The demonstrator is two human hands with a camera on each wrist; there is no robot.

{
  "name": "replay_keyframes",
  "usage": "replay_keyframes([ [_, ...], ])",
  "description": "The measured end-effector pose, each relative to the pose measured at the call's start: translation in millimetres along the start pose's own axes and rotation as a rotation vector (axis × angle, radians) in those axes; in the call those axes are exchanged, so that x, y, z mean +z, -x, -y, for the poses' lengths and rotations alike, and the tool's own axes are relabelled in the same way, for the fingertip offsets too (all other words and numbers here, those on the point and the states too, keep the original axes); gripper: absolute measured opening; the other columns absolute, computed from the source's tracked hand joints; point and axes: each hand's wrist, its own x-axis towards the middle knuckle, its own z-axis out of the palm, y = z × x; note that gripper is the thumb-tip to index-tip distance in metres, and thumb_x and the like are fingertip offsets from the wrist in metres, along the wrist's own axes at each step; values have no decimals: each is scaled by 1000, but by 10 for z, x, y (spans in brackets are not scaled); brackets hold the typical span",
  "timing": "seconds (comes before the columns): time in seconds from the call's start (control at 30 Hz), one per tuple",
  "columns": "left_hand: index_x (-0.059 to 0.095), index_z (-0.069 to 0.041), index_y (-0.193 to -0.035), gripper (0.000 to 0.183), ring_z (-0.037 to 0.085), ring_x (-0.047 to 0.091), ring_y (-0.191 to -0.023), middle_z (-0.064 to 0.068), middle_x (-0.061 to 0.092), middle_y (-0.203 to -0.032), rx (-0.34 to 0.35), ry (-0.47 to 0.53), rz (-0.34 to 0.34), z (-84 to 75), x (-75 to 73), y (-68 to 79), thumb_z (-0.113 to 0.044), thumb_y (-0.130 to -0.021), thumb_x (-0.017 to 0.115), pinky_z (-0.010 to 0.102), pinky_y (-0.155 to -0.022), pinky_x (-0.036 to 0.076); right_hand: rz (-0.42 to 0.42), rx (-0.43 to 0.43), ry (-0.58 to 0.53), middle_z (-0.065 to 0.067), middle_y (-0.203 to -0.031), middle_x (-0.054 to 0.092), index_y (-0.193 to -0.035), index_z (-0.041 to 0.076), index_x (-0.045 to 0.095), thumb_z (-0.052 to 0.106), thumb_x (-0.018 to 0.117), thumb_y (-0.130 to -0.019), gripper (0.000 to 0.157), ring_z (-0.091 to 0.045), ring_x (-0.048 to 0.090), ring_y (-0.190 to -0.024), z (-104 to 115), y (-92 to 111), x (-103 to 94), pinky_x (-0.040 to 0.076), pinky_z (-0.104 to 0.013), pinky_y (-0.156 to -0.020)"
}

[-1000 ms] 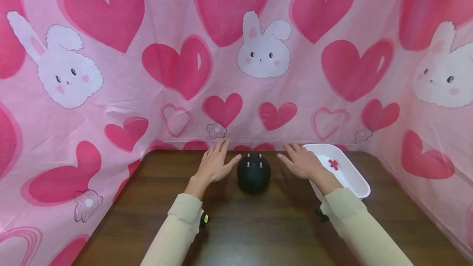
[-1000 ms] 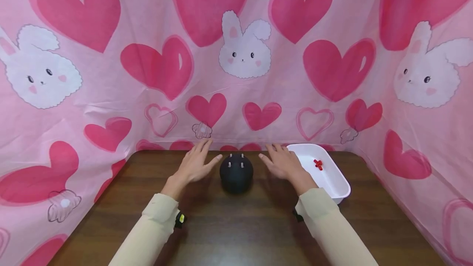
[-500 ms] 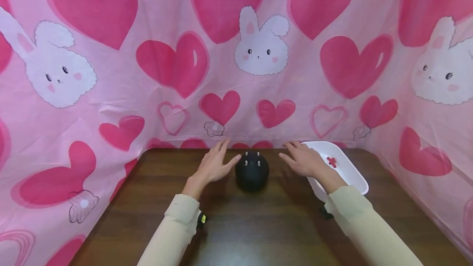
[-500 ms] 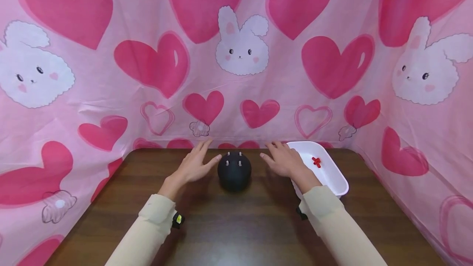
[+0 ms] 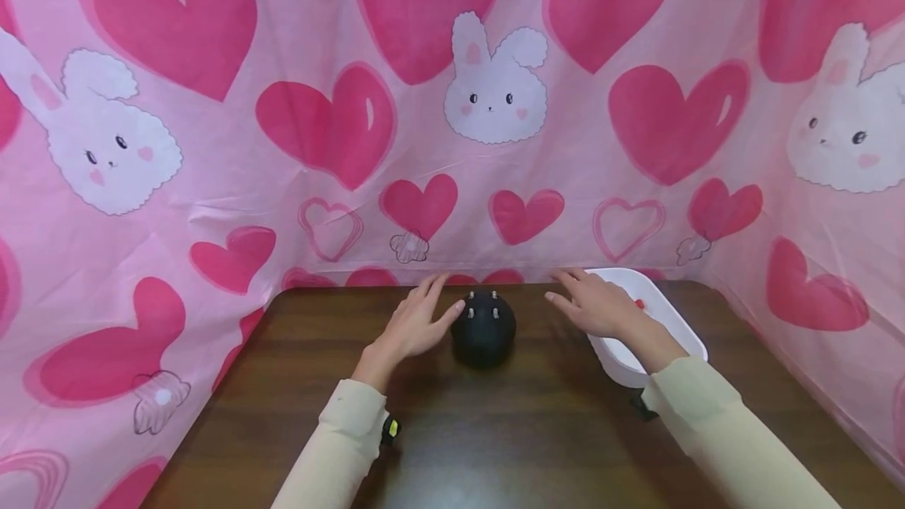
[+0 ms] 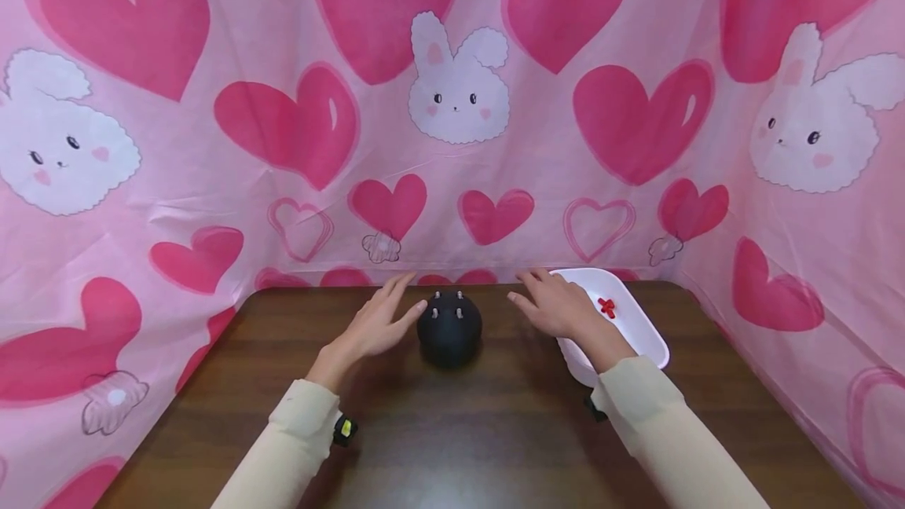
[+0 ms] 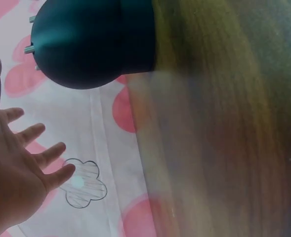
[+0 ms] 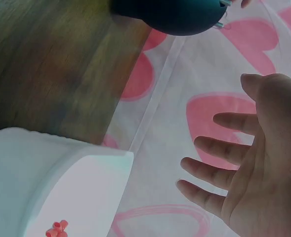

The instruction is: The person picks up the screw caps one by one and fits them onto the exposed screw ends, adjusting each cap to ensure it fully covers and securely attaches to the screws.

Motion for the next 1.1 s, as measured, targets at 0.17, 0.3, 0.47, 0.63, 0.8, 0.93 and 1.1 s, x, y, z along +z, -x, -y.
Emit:
replay_keyframes([
  [0.17,22,-29,-165,83,32,31,-149,3,28,-167,-6,-1,24,-10,52,21,-66,-96,51,63,-118,30,-4,-23,0,-22,-149,50,-149,7,51,47,52,-103,61,-46,52,-131,-30,60,-23,48,-68,-98],
  [0.3,20,-29,-165,84,32,30,-150,3,26,-167,3,2,49,-35,91,27,-67,-97,49,63,-118,30,-16,-43,8,-21,-144,54,-145,7,54,44,54,-103,56,-45,56,-127,-56,113,-60,50,-66,-96],
  [0.47,19,-29,-165,84,31,32,-149,3,26,-168,20,-1,55,-62,167,10,-68,-97,48,62,-118,32,-7,-40,34,-26,-145,52,-145,2,54,44,53,-104,58,-48,54,-129,-94,156,-100,49,-66,-98],
  [0.63,15,-26,-166,91,31,30,-151,3,22,-169,11,40,95,-94,263,6,-70,-94,50,62,-117,32,-7,-38,42,-26,-144,53,-143,2,55,41,55,-104,56,-47,55,-128,-151,217,-117,49,-65,-98],
  [0.8,12,-21,-166,96,31,27,-153,4,18,-170,-1,53,119,-108,349,7,-72,-94,50,60,-118,31,-9,-55,62,-24,-142,55,-142,3,57,41,54,-104,53,-46,56,-128,-193,233,-147,48,-65,-100],
  [0.93,12,-17,-166,98,31,25,-154,5,17,-171,7,57,120,-113,385,-8,-71,-94,50,59,-119,31,-19,-60,74,-24,-143,56,-142,3,56,40,54,-104,53,-46,56,-129,-200,221,-206,46,-66,-102],
  [1.1,10,-15,-166,98,28,22,-155,5,15,-172,18,56,124,-122,406,-36,-70,-95,49,55,-120,30,-14,-60,62,-23,-144,55,-145,4,54,39,55,-104,54,-46,55,-130,-205,213,-291,46,-68,-100],
])
